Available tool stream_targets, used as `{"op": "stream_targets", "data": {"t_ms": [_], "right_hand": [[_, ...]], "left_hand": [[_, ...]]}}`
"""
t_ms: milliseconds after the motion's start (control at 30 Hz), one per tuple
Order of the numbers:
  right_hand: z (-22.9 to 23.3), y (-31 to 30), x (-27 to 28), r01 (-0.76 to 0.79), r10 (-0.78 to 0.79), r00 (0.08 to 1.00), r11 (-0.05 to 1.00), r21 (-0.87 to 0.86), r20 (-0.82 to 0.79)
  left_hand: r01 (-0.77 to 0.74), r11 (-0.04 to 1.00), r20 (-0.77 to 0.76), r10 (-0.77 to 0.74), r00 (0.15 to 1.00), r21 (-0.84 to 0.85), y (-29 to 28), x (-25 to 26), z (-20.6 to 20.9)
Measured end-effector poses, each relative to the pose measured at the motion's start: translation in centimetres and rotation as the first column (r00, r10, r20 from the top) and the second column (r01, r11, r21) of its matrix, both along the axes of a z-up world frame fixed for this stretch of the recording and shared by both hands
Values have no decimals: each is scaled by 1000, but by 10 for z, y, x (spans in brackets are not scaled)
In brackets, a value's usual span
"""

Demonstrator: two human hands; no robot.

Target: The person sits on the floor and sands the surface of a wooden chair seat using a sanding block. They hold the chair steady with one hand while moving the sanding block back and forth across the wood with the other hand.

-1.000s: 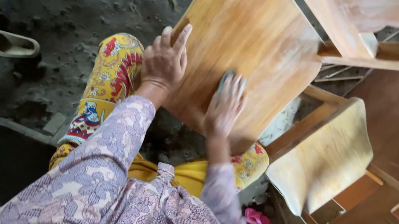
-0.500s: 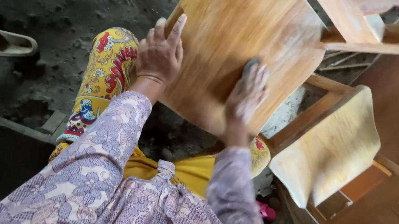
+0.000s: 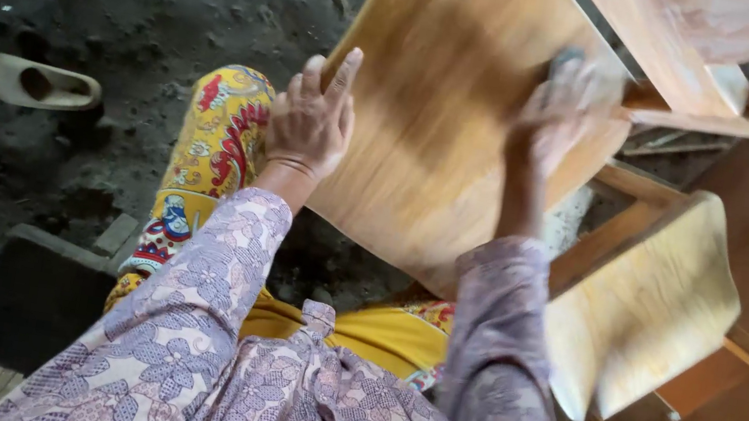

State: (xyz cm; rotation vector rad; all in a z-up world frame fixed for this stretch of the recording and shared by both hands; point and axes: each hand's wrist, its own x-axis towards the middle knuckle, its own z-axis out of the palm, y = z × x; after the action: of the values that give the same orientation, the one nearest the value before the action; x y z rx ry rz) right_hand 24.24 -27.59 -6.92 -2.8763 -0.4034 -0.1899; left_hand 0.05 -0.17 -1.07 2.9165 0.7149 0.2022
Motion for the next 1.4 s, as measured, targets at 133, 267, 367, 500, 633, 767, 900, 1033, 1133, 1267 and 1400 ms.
{"op": "stream_targets", "data": {"t_ms": [133,267,367,500,633,767,900,1033,1133,1267,1400], "right_hand": [[52,5,-127,-121,121,993,991,-55,-3],[81,2,-256,-38,41,992,999,27,-118],[88,-6,-304,79,-86,965,996,-40,-248],[94,-7,-285,121,-107,949,992,28,-297],[58,-34,-200,5,-2,997,999,38,-81],[26,-55,-101,-5,3,998,1000,29,66],[50,-44,-34,120,-115,989,991,57,-90],[29,-59,-7,19,-19,1000,1000,3,8],[17,-67,-33,46,-48,999,994,96,17],[5,-73,-130,-44,65,978,993,-110,196],[44,-27,-251,-38,45,998,981,-188,38]], "left_hand": [[1,999,95,3,995,-37,0,0,-1],[-5,1000,70,5,998,-4,1,0,2],[23,1000,25,-23,999,-19,3,-2,6],[38,998,51,-35,998,-57,3,-2,7],[16,1000,105,-13,994,-25,1,-3,3],[19,999,80,-15,997,-43,1,-2,2],[10,1000,26,-10,1000,6,1,-1,2],[18,1000,0,-18,1000,-20,1,0,3],[20,999,0,-20,1000,-27,3,1,3],[19,1000,114,-17,993,-20,1,-1,-2],[39,999,190,-33,981,-24,4,-2,-3]]}}
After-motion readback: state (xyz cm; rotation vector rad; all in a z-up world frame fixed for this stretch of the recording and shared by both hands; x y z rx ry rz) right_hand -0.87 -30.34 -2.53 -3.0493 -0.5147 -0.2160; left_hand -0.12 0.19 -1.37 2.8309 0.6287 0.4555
